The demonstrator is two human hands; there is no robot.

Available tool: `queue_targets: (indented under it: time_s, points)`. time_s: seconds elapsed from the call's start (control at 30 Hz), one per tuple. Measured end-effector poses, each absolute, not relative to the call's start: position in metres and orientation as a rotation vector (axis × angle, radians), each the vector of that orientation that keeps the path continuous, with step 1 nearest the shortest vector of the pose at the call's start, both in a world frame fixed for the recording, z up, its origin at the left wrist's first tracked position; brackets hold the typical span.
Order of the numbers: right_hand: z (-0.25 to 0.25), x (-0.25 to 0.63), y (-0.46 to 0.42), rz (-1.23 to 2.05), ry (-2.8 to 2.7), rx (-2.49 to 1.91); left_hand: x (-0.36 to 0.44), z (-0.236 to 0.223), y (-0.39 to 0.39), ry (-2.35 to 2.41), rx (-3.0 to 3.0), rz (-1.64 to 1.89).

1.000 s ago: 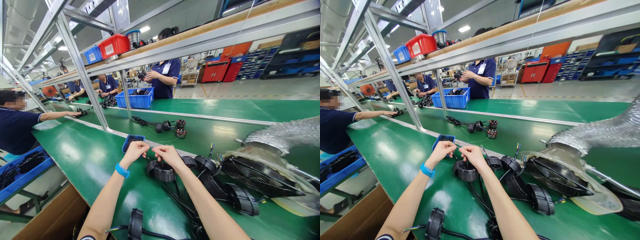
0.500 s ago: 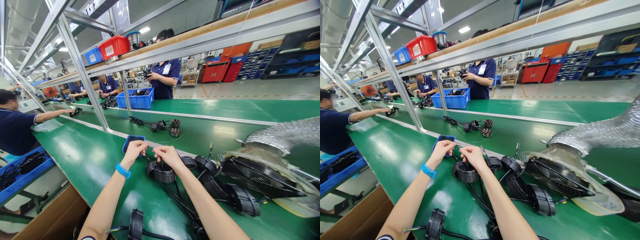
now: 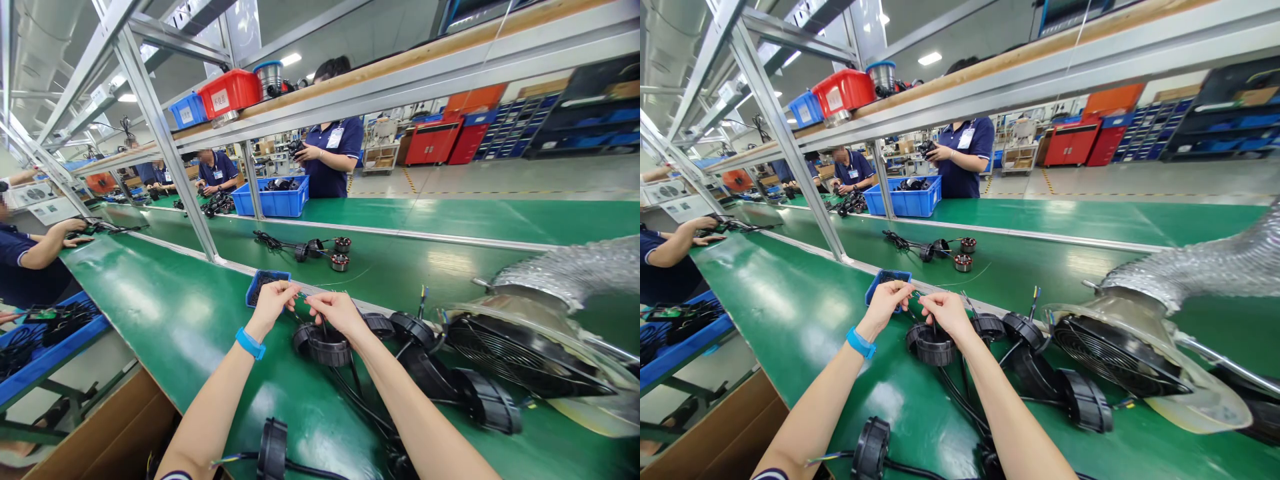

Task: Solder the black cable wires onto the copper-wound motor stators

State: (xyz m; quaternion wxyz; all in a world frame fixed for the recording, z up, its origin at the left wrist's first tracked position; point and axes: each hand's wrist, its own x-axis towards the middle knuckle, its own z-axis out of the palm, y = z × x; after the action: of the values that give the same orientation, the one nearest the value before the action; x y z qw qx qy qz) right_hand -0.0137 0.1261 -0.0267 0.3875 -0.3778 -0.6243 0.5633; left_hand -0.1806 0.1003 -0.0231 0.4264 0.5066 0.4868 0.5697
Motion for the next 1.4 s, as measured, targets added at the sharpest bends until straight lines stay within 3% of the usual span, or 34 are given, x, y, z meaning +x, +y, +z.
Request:
queue_targets:
  time_s: [1.4]
  points:
    - [-0.029, -0.014, 0.129, 1.487, -1.552, -0.937, -0.185, -0.032, 0.105, 1.146, 1.255, 1.377]
